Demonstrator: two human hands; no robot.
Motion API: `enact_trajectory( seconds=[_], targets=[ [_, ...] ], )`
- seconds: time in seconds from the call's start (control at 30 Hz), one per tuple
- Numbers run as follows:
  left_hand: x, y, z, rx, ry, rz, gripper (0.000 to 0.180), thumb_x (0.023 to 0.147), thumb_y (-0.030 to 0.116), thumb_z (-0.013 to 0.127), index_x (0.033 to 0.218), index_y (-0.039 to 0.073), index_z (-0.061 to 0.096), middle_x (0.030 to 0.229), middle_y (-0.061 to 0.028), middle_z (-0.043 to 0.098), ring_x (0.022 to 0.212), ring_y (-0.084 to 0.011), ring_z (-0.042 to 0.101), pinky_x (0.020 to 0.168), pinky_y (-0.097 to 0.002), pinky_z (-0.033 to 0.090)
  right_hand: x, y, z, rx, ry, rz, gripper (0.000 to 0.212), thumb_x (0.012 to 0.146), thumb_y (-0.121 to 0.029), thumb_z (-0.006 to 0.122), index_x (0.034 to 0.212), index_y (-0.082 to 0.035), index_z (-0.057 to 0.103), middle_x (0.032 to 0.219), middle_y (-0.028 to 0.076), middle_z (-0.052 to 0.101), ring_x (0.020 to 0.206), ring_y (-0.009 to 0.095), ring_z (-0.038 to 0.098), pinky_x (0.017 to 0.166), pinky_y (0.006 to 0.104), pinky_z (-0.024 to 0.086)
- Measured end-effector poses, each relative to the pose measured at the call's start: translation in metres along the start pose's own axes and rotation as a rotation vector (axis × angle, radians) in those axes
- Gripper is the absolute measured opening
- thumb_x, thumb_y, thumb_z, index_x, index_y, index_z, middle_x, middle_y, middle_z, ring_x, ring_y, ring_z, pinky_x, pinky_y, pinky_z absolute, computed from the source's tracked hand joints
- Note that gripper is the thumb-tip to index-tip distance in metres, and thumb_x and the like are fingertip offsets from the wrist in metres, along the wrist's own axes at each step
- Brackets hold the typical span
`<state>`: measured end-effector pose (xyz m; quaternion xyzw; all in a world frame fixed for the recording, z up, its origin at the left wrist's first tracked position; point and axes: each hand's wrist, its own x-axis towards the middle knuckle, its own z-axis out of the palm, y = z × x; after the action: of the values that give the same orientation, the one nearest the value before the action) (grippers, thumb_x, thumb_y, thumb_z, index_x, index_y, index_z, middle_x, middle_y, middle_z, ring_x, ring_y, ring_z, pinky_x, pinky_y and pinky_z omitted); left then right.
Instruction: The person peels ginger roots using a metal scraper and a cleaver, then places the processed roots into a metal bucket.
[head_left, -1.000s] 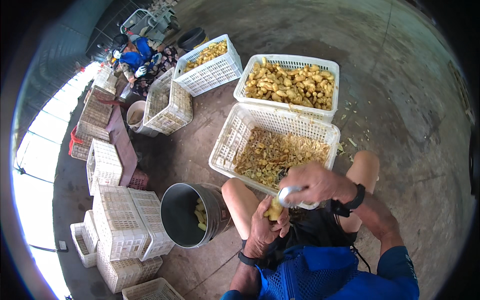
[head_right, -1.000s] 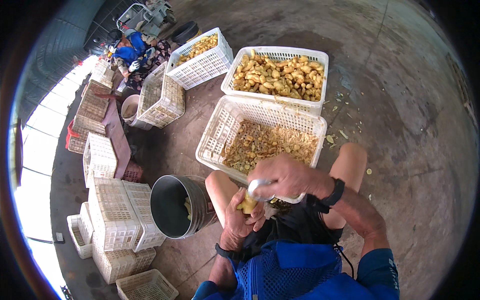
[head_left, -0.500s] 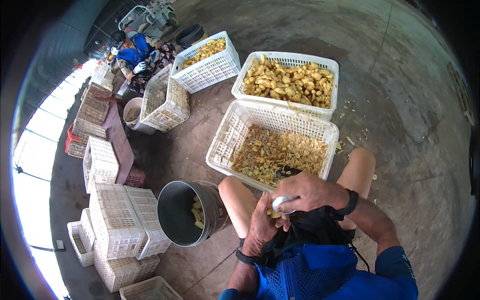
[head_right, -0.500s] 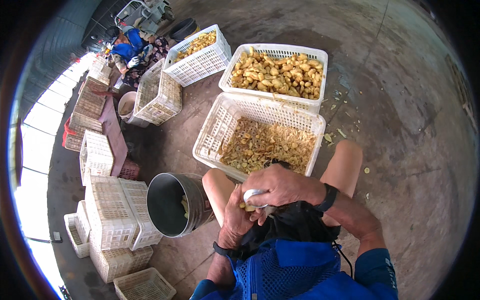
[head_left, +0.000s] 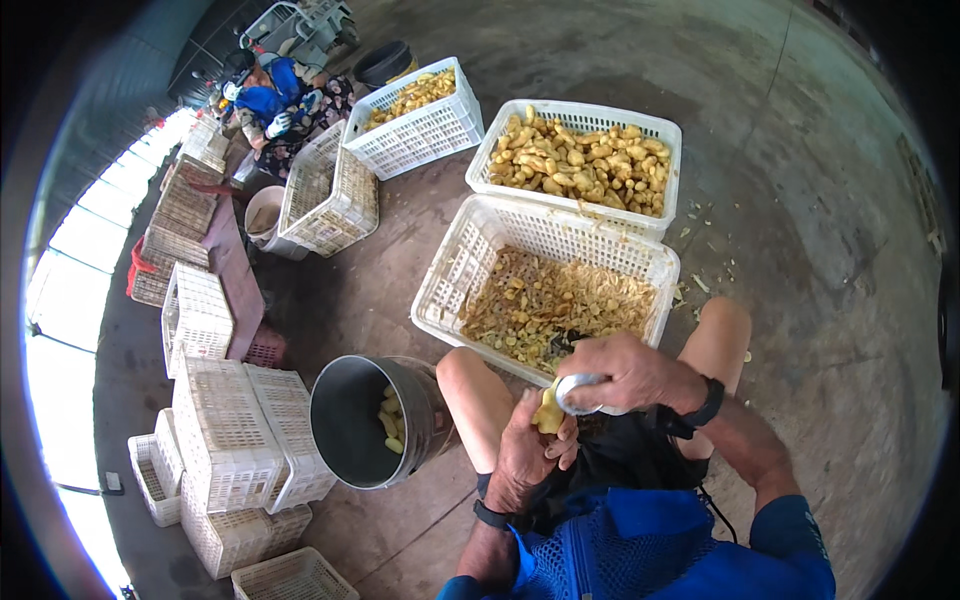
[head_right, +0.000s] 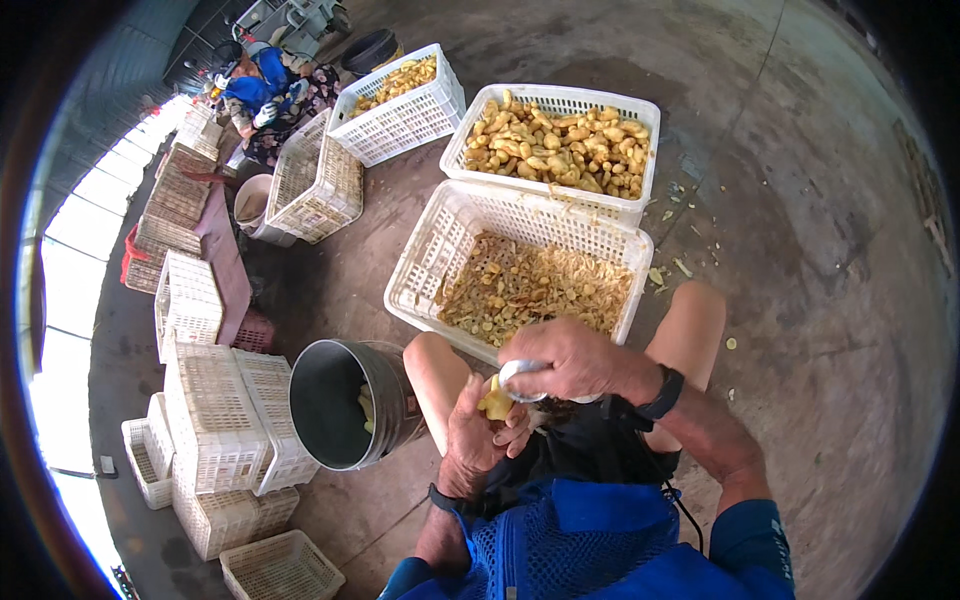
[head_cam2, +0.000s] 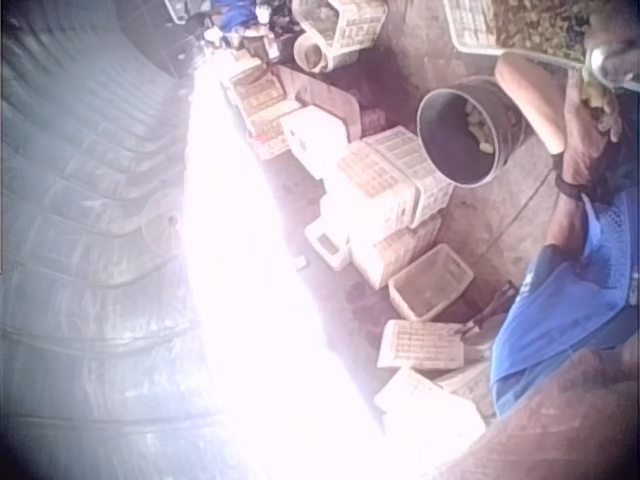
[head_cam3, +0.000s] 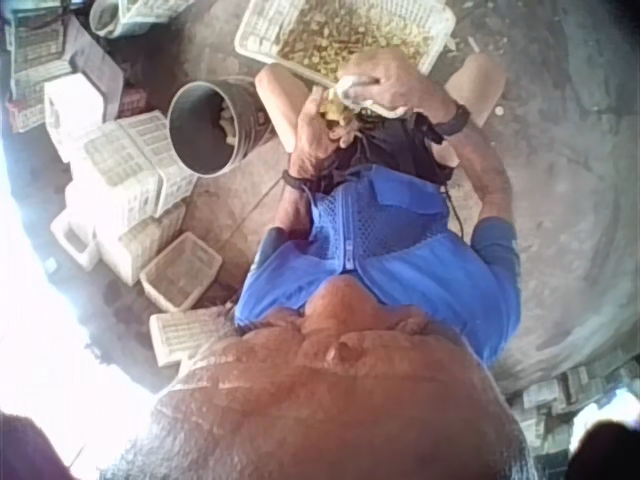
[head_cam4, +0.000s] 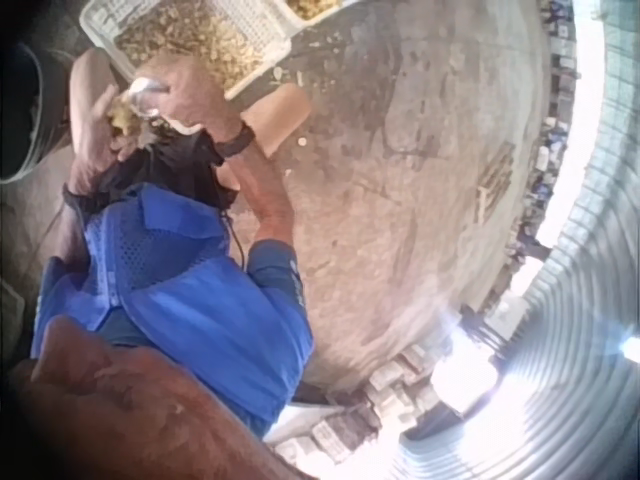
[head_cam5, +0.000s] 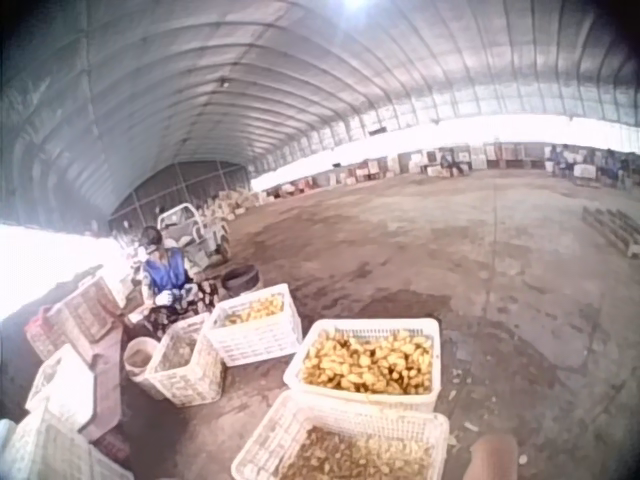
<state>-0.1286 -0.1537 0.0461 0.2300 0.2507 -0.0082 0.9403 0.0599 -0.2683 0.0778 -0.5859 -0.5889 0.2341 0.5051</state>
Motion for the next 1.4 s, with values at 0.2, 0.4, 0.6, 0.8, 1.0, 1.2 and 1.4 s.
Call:
enact_trajectory(
  seconds=[0.2,0.4,0.6,0.8,1.0,1.2,1.4],
  targets=[
    [0.003,0.003,-0.011,0.180,-0.040,-0.010,0.044,0.101,0.045,0.041,0.104,0.003,0.054,0.064,-0.0100,0.053,0.036,-0.0153,0.036,0.042,-0.0341,0.048,0.006,0.015,0.006,0.027,0.015,0.036,0.027,0.084,-0.021,0.079,0.103,-0.005,0.070,0.092,0.012,0.070,0.084,0.028,0.070,0.073,0.0359,0.055],
    [0.000,0.002,-0.005,0.212,0.005,-0.025,0.043,0.103,0.041,0.037,0.106,0.001,0.053,0.061,-0.0106,0.051,0.037,-0.0151,0.037,0.043,-0.0350,0.051,0.006,0.000,-0.003,0.031,-0.064,-0.071,0.027,0.084,-0.020,0.078,0.105,-0.005,0.070,0.092,0.010,0.070,0.084,0.028,0.070,0.073,0.0351,0.055],
    [-0.003,0.005,-0.006,0.184,-0.074,-0.025,0.044,0.105,0.040,0.036,0.110,0.000,0.053,0.060,-0.0068,0.047,0.035,-0.0122,0.034,0.042,-0.0324,0.051,0.007,0.017,0.001,-0.037,0.030,-0.133,0.028,0.082,-0.022,0.080,0.105,-0.007,0.072,0.085,0.008,0.068,0.076,0.024,0.068,0.065,0.0336,0.053],
    [-0.005,0.006,-0.016,0.020,-0.210,-0.051,0.043,0.103,0.042,0.043,0.111,0.000,0.053,0.065,-0.0084,0.052,0.036,-0.0136,0.037,0.042,-0.0332,0.051,0.011,0.006,-0.023,-0.143,0.142,-0.214,0.027,0.081,-0.019,0.082,0.102,-0.007,0.071,0.085,0.007,0.069,0.072,0.021,0.069,0.063,0.0306,0.054],
    [-0.004,-0.001,-0.001,0.146,0.087,-0.027,0.043,0.100,0.043,0.048,0.109,0.002,0.054,0.070,-0.0093,0.055,0.044,-0.0155,0.044,0.042,-0.0329,0.048,0.007,0.015,0.013,-0.012,-0.026,-0.152,0.024,0.083,-0.019,0.078,0.102,-0.004,0.071,0.088,0.011,0.070,0.077,0.026,0.070,0.069,0.0347,0.054],
    [-0.007,0.001,-0.021,0.170,-0.052,0.060,0.044,0.101,0.041,0.049,0.111,-0.001,0.054,0.075,-0.0121,0.058,0.047,-0.0153,0.047,0.042,-0.0312,0.048,0.021,0.005,-0.022,-0.107,0.154,-0.033,0.026,0.082,-0.018,0.079,0.101,-0.003,0.071,0.090,0.012,0.071,0.079,0.025,0.071,0.071,0.0344,0.055],
    [-0.005,-0.004,-0.009,0.279,0.072,0.109,0.041,0.105,0.038,0.042,0.110,0.000,0.054,0.075,-0.0139,0.060,0.046,-0.0196,0.050,0.045,-0.0318,0.051,0.007,0.009,0.017,0.183,-0.153,0.006,0.024,0.085,-0.017,0.076,0.103,-0.003,0.071,0.093,0.011,0.071,0.086,0.024,0.071,0.076,0.0330,0.055]
  ],
)
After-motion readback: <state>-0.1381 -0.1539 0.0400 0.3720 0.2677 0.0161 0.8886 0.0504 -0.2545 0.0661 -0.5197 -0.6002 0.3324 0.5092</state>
